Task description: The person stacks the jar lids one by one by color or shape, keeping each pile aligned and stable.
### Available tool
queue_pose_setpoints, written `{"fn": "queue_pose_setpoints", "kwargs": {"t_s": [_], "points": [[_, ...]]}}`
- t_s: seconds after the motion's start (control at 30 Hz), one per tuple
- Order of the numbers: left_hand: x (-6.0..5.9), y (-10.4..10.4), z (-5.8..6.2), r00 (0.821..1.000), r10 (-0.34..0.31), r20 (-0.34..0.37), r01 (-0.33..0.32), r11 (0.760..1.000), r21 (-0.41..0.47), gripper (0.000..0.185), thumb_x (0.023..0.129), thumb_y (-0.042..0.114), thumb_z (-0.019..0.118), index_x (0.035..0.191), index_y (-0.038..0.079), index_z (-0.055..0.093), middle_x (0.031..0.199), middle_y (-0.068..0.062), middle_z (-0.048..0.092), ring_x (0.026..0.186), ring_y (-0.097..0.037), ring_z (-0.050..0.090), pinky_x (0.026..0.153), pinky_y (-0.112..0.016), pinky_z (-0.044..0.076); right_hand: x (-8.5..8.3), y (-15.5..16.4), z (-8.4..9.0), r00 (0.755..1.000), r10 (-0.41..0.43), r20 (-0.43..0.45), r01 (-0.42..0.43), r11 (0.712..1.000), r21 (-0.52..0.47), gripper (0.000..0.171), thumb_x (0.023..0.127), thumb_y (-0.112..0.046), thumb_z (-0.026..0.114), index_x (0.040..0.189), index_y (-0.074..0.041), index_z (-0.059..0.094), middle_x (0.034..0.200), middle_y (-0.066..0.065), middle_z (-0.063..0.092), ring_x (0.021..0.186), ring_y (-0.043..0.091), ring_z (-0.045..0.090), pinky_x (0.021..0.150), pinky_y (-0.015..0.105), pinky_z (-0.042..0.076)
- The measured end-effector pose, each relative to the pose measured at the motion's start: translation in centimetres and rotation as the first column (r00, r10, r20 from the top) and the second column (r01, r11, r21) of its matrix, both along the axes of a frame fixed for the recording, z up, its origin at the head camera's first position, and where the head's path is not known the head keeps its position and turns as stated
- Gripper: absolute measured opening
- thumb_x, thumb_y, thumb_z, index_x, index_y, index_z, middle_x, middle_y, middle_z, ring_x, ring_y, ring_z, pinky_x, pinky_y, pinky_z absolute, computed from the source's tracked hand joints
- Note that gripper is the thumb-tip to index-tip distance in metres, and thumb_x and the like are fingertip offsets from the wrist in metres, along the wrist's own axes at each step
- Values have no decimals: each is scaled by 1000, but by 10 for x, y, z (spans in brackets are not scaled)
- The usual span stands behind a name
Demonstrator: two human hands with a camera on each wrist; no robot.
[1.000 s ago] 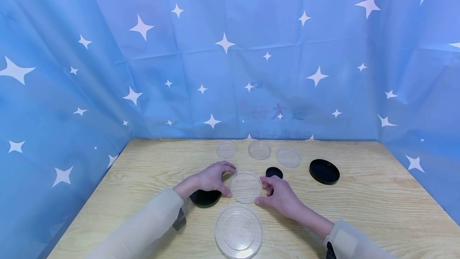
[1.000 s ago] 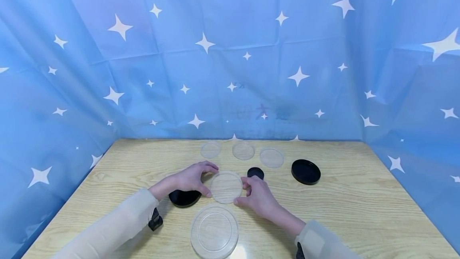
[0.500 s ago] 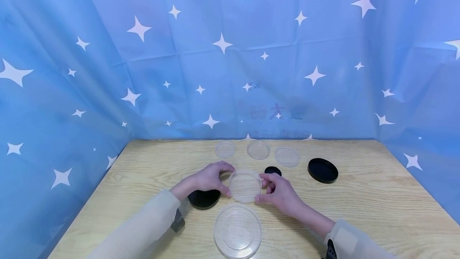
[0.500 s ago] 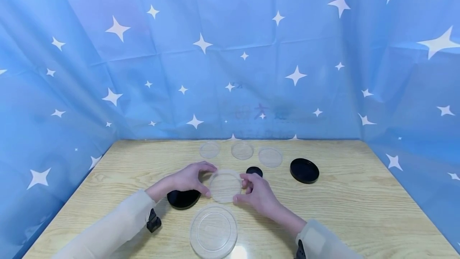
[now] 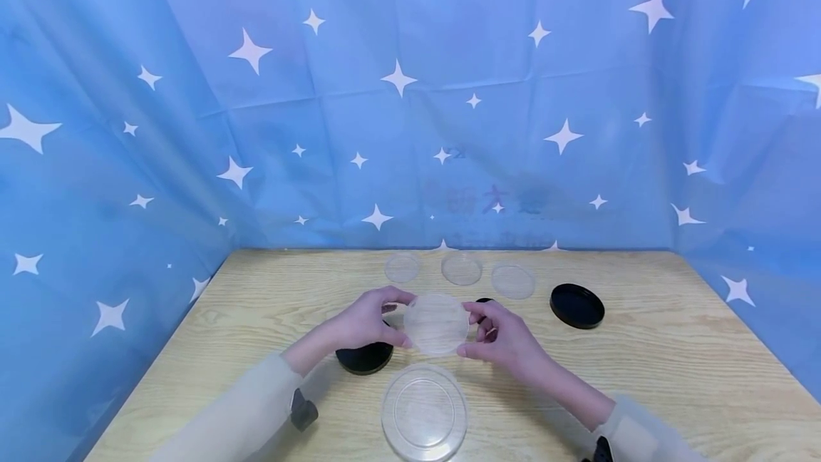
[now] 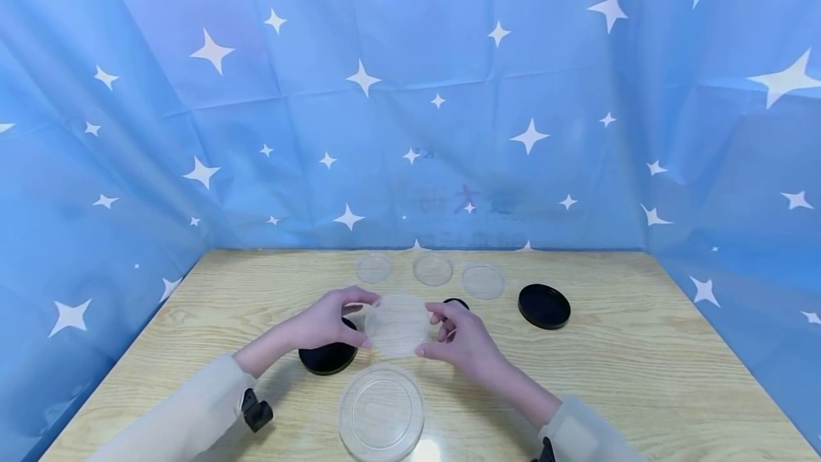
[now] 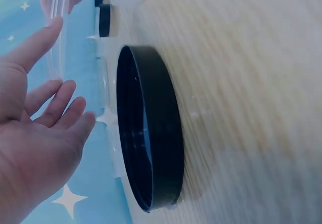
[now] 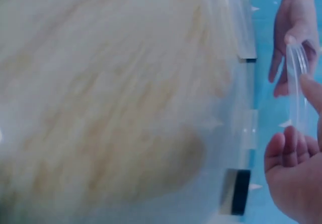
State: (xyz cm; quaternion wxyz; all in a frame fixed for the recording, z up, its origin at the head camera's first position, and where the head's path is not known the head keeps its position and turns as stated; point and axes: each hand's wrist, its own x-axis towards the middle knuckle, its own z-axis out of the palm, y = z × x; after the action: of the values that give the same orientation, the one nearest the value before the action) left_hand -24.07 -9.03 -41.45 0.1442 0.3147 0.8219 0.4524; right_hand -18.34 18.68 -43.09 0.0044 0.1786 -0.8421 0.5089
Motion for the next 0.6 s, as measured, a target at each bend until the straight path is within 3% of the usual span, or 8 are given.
{"fn": "queue_pose_setpoints", "kwargs": {"t_s": [0.1,0.17,0.6], "points": [[9,-4,2,998,-10,61,6,998,66,70,72,15,83,133,0,50,121,-11,55,107,-26,57,89,-34,49,5,0,6,1000,26,-13,-26,1000,-9,68,71,-21,84,129,0,55,102,14,53,77,20,55,67,26,51],[16,-6,3,998,1,65,-6,997,75,71,71,16,84,133,1,51,116,-10,56,101,-27,59,80,-30,53,10,-1,9,999,40,-12,-40,999,-6,67,71,-21,84,128,0,56,100,12,53,77,19,55,67,26,51],[71,-16,4,995,47,-84,-46,999,15,56,72,29,83,117,7,60,100,-6,56,86,-17,56,66,-26,51,38,-8,10,988,146,-50,-147,989,-3,65,68,-22,85,122,2,59,96,11,54,72,20,57,61,26,51]]}}
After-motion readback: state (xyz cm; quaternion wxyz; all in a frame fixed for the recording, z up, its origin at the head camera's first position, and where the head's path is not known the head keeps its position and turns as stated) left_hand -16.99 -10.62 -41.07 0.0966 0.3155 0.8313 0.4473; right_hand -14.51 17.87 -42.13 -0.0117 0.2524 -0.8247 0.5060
